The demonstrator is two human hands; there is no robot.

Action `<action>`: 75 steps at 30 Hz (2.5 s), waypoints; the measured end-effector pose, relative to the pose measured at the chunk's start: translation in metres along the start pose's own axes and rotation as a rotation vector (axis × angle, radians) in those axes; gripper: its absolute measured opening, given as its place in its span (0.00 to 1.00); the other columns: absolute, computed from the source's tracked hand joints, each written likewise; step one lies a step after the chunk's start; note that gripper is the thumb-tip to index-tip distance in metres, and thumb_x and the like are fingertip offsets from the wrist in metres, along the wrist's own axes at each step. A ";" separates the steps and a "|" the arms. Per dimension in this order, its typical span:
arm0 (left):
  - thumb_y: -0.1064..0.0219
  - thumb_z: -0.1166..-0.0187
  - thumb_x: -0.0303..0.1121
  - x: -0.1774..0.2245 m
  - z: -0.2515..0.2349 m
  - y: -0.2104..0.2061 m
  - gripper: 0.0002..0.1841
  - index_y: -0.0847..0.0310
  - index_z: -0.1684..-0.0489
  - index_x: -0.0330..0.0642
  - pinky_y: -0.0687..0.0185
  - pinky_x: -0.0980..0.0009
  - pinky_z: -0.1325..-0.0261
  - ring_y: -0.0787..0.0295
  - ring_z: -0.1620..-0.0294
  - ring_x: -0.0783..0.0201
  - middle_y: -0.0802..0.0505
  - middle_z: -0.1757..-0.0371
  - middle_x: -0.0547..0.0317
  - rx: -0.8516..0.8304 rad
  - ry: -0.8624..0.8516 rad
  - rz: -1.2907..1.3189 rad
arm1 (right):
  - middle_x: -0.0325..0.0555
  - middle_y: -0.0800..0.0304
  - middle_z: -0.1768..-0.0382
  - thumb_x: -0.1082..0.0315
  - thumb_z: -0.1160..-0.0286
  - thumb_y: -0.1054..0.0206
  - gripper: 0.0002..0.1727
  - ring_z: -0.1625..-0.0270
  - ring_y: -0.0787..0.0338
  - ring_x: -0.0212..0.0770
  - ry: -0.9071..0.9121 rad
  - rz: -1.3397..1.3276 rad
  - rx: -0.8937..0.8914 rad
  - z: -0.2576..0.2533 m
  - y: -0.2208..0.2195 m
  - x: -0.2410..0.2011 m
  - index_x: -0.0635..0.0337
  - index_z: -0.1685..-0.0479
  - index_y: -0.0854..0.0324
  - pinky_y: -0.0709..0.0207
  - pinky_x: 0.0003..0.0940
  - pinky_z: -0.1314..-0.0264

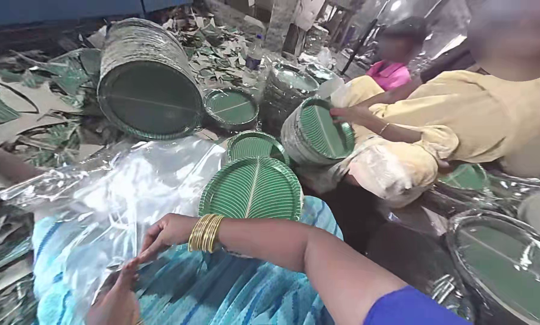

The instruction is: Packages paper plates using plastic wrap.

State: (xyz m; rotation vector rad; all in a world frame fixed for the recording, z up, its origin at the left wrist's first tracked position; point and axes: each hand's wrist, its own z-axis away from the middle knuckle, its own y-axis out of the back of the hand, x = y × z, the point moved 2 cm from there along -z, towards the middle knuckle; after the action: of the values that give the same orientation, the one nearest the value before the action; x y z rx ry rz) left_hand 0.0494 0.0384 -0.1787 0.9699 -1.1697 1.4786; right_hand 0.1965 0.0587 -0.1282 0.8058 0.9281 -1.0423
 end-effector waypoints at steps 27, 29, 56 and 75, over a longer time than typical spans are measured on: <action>0.34 0.22 0.19 -0.001 -0.006 0.007 0.05 0.20 0.54 0.26 0.12 0.76 0.49 0.11 0.62 0.77 0.09 0.65 0.65 -0.019 -0.077 0.022 | 0.66 0.11 0.50 0.70 0.11 0.42 0.16 0.51 0.09 0.51 0.079 0.481 0.084 -0.010 -0.013 -0.019 0.78 0.44 0.18 0.18 0.45 0.41; 0.37 0.21 0.17 -0.001 -0.005 0.009 0.05 0.18 0.53 0.25 0.11 0.73 0.45 0.08 0.59 0.74 0.06 0.63 0.63 -0.084 -0.108 0.079 | 0.63 0.10 0.57 0.70 0.12 0.40 0.13 0.59 0.09 0.50 0.111 0.472 0.156 -0.006 -0.011 -0.017 0.76 0.48 0.17 0.14 0.46 0.48; 0.27 0.25 0.25 0.001 0.048 0.036 0.09 0.19 0.74 0.32 0.20 0.83 0.67 0.20 0.78 0.82 0.15 0.78 0.67 0.141 -0.204 -0.308 | 0.58 0.06 0.46 0.67 0.18 0.36 0.17 0.43 0.07 0.55 0.457 0.682 0.160 0.060 -0.051 0.027 0.66 0.39 0.11 0.17 0.54 0.35; 0.59 0.06 0.34 0.149 0.001 0.099 0.15 0.24 0.53 0.47 0.10 0.61 0.42 0.07 0.55 0.63 0.08 0.61 0.61 0.217 -0.530 0.524 | 0.62 0.05 0.45 0.73 0.13 0.49 0.20 0.43 0.07 0.64 0.842 1.024 1.162 0.057 0.095 -0.082 0.63 0.37 0.11 0.20 0.59 0.39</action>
State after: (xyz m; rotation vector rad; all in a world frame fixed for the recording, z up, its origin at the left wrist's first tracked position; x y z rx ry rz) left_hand -0.0778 0.0633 -0.0557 1.3230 -1.7706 1.8463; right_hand 0.2822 0.0655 -0.0204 2.4791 0.3181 -0.1707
